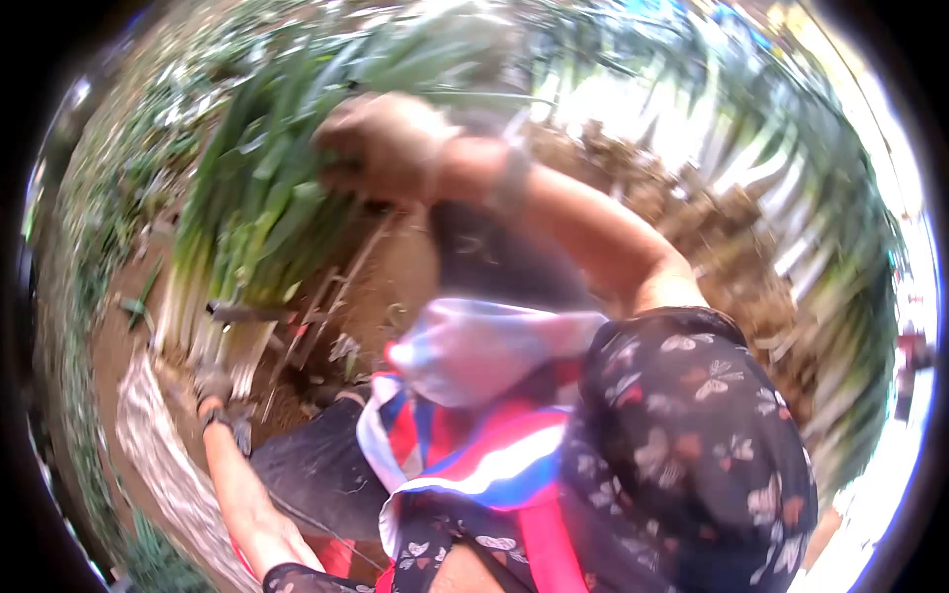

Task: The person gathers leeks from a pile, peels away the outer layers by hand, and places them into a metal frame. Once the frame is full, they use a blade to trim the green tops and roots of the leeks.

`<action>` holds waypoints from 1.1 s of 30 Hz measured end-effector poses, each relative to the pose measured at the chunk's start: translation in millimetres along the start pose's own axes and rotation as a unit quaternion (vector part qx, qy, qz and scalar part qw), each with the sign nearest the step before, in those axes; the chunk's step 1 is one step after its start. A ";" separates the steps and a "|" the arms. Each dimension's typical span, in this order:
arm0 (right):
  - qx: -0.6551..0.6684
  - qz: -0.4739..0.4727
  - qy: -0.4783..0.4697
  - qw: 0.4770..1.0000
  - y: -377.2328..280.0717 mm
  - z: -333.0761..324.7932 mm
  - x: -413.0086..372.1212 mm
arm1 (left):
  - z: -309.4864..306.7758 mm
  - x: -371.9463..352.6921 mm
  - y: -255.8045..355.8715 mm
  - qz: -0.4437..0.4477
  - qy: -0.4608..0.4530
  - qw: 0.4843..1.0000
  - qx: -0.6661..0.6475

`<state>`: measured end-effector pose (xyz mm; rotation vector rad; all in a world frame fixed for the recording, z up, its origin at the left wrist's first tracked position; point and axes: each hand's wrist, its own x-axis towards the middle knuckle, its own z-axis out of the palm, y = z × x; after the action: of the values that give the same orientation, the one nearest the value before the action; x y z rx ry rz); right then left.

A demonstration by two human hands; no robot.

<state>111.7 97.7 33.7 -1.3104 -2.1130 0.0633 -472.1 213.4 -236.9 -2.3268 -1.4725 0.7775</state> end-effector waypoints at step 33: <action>0.468 0.463 0.452 0.603 -1.2 -138.8 -543.5 | -398.3 -130.1 238.6 0.107 0.138 0.888 -0.426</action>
<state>346.5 -386.7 -123.9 -1.1539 -0.2104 0.6792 -108.5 11.1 7.0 -3.0778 -1.6416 -0.2643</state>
